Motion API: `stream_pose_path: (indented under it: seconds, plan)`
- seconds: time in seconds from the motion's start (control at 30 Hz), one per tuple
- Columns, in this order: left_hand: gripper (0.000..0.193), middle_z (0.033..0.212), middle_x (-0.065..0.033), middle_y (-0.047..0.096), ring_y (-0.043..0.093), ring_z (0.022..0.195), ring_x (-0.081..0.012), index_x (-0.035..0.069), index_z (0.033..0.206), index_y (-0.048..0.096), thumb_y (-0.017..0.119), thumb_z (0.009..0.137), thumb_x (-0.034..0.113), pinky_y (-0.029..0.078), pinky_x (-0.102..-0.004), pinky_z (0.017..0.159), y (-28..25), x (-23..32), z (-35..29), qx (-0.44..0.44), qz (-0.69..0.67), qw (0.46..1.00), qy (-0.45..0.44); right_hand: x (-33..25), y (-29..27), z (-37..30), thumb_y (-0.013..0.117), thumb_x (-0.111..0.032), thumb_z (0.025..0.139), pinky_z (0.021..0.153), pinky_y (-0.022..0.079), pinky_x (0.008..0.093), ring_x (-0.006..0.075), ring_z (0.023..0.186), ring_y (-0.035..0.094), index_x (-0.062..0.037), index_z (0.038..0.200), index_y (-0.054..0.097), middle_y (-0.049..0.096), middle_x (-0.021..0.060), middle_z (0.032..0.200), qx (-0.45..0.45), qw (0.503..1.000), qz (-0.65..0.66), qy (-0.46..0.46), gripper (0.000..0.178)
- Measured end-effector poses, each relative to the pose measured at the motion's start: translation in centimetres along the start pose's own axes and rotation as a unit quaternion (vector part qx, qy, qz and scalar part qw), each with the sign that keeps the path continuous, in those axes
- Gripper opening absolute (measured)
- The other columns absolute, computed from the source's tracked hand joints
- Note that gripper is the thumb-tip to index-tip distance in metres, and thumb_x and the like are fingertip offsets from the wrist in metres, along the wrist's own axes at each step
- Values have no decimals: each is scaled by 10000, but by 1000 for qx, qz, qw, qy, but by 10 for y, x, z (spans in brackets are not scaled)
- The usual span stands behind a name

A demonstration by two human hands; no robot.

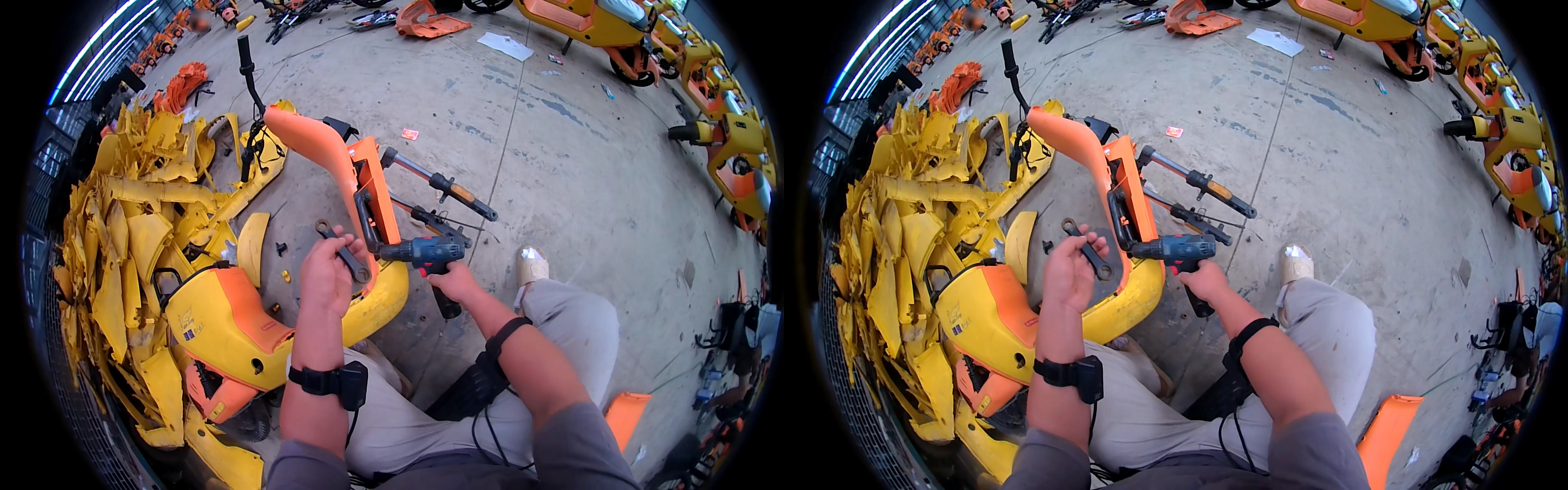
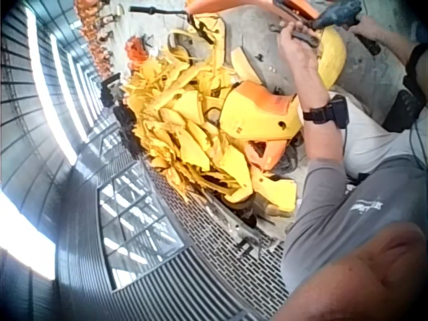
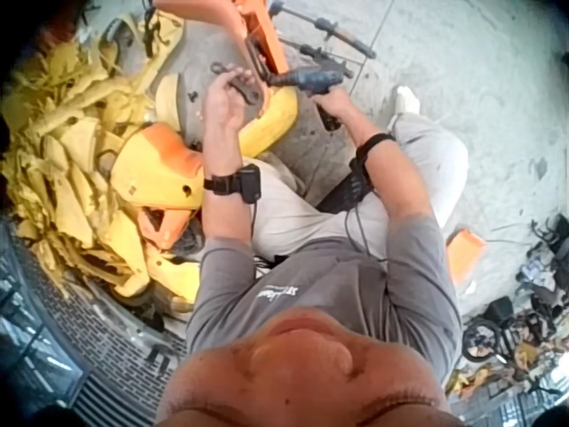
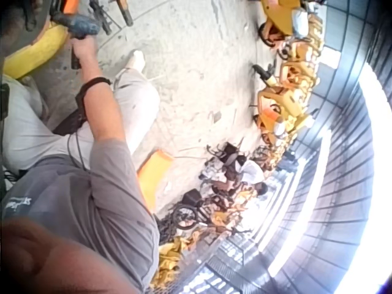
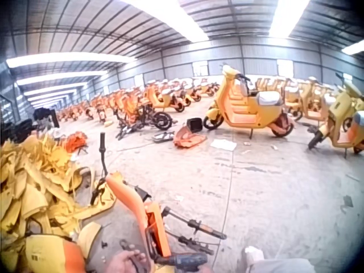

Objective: The person uses a drill and their hands to remove components from an orange and yellow scooter frame while sitting on the floor of a warehouse. They remove a black plastic piece, a metal bracket, and several screws.

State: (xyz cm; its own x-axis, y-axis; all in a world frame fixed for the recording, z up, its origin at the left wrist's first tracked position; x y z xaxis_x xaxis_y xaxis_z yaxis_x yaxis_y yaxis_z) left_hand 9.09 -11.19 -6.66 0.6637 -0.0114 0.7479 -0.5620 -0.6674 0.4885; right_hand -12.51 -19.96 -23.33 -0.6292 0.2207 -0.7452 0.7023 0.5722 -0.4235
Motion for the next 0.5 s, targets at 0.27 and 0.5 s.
stream_pose_path:
  seconds: [0.27,0.5]
  plan:
    - [268,982,-113,575,600,943,-258,-15,1165,486,514,912,70,509,-386,869,1,1,1,-2,4,1000,-3,2,4,10,744,-326,741,896,498,403,352,1034,653,28,1159,623,677,224,1091,-18,995,100,-12,561]
    - [283,1010,-127,563,588,960,-263,-23,1173,483,526,907,65,506,-388,878,9,0,1,-8,6,1000,-3,-40,-12,-18,704,-378,785,896,500,434,381,1054,635,-43,1160,619,668,215,1113,65,993,-23,-96,510]
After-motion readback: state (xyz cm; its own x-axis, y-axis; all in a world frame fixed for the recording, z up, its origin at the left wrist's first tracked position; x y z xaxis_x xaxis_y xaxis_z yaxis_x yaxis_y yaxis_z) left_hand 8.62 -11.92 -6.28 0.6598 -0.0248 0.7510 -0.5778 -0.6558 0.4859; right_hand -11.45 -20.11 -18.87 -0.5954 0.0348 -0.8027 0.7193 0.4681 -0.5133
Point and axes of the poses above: each hand's wrist, its own z-axis towards the middle knuckle, its own y-axis out of the palm, x = y × z, the point moved 3 cm from there along z, towards the middle knuckle
